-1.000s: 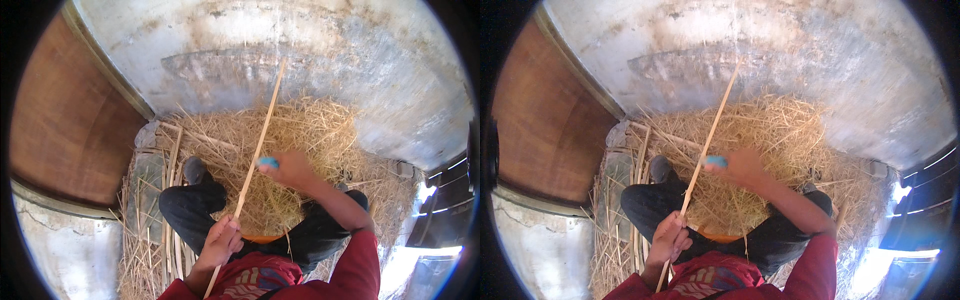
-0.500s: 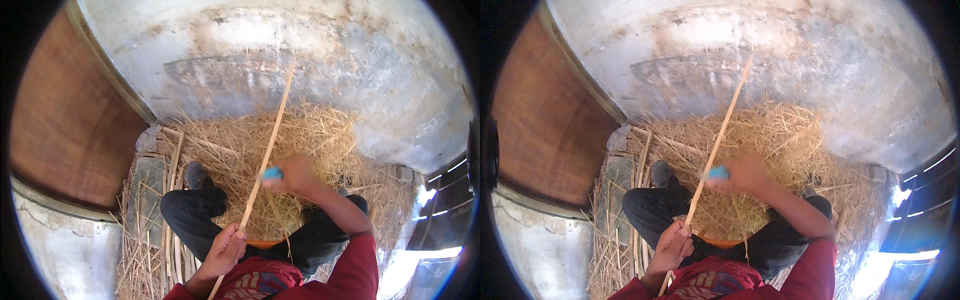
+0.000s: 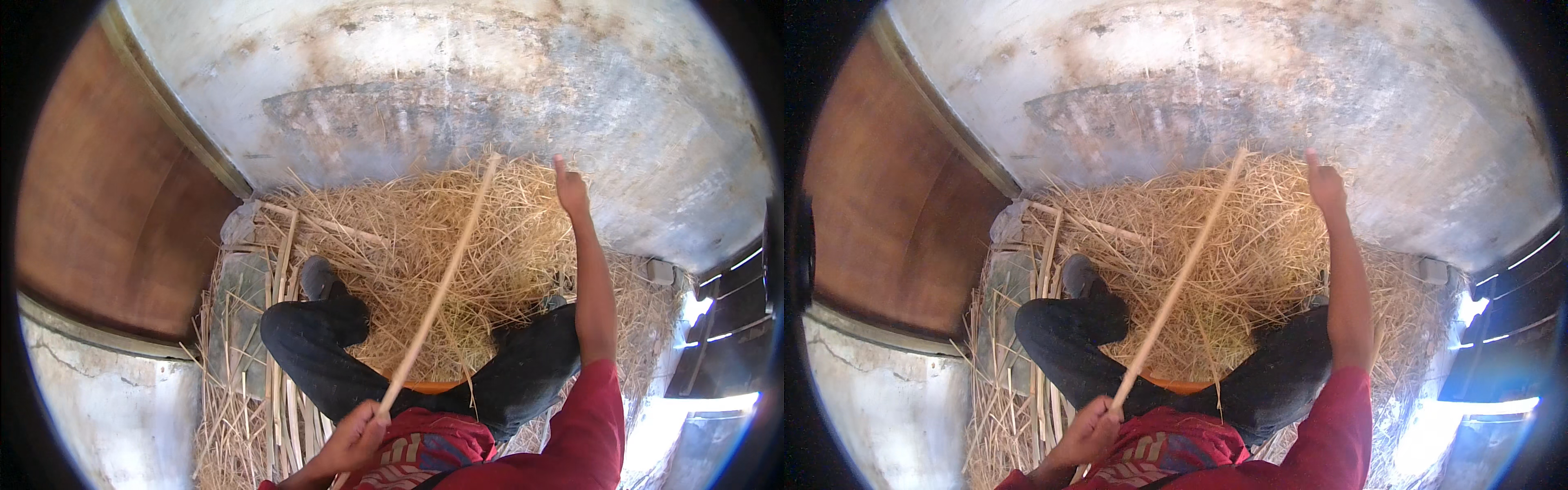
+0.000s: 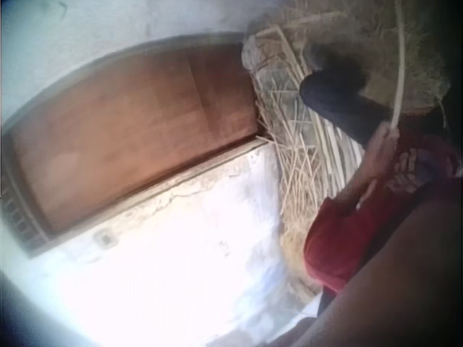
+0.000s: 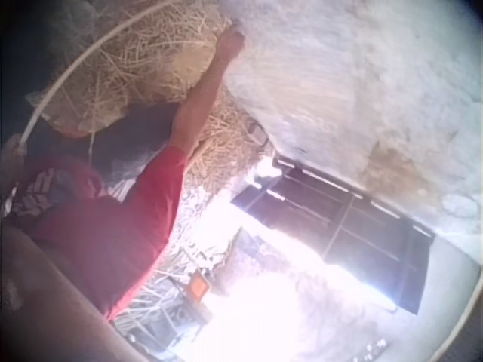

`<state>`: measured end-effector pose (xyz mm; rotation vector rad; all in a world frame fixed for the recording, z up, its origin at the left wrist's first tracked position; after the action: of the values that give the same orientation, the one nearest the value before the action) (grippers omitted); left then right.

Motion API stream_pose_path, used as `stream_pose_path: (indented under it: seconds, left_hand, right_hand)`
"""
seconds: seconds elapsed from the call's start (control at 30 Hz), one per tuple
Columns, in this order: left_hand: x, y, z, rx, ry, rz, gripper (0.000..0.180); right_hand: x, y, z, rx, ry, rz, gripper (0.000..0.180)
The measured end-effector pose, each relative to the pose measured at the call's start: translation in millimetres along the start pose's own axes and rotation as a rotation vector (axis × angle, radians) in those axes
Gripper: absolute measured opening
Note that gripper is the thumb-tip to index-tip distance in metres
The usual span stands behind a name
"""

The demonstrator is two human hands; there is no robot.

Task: The person sits cross-legged on a straw-covered floor and uses a blue utility knife to peel the outer layer off a long, thin wooden stick. They hold the stick with their left hand and scrape downwards with the knife in their right hand, repeating the motion along the length of the stick.

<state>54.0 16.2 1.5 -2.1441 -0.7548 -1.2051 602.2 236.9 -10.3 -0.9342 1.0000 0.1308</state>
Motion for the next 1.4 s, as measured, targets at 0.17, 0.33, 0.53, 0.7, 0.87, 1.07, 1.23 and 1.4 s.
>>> stream_pose_path:
  seconds: [0.17,0.33,0.53,0.7,0.87,1.07,1.23,1.4]
  left_hand:
    - [22.3,-13.9,45.2,0.145,0.079,-0.014,0.016]
    - [52.8,-18.3,63.3,0.15,0.09,-0.088,0.018]
    - [58.8,-8.9,66.0,0.161,0.153,-0.023,0.018]
    - [63.8,-14.7,63.2,0.196,0.147,0.016,0.018]
    - [57.2,-10.3,63.8,0.115,0.152,-0.084,0.019]
    - [51.1,-10.0,54.2,0.103,0.139,-0.058,0.017]
    - [41.9,-10.0,45.1,0.058,0.125,-0.088,0.015]
    - [22.6,-3.0,17.1,0.005,0.051,-0.042,0.013]
  right_hand:
    - [-156.2,70.6,-185.6,-0.547,-0.402,0.01,0.067]
    - [-202.6,73.7,-274.2,-0.789,-0.792,-0.047,0.059]
    - [-174.6,66.3,-194.8,-0.485,-0.6,0.037,0.069]
    - [-186.7,77.8,-248.6,-0.62,-0.805,0.007,0.065]
    - [-187.0,68.2,-218.7,-0.511,-0.845,0.078,0.066]
    - [-166.2,76.1,-170.0,-0.334,-0.762,0.017,0.065]
    - [-172.6,73.3,-161.5,-0.31,-0.917,-0.015,0.064]
    - [-118.2,57.6,-58.5,-0.335,-0.278,-0.164,0.07]
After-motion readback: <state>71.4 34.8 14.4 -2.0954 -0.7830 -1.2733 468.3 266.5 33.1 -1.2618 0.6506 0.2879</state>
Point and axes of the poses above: each hand's wrist, its own z-axis towards the middle knuckle, its own y-axis out of the palm, x = y × z, the point moved 8 cm from there along z, towards the middle knuckle, and after that the axes turned 14 degrees about z, right-handed, at the moved point
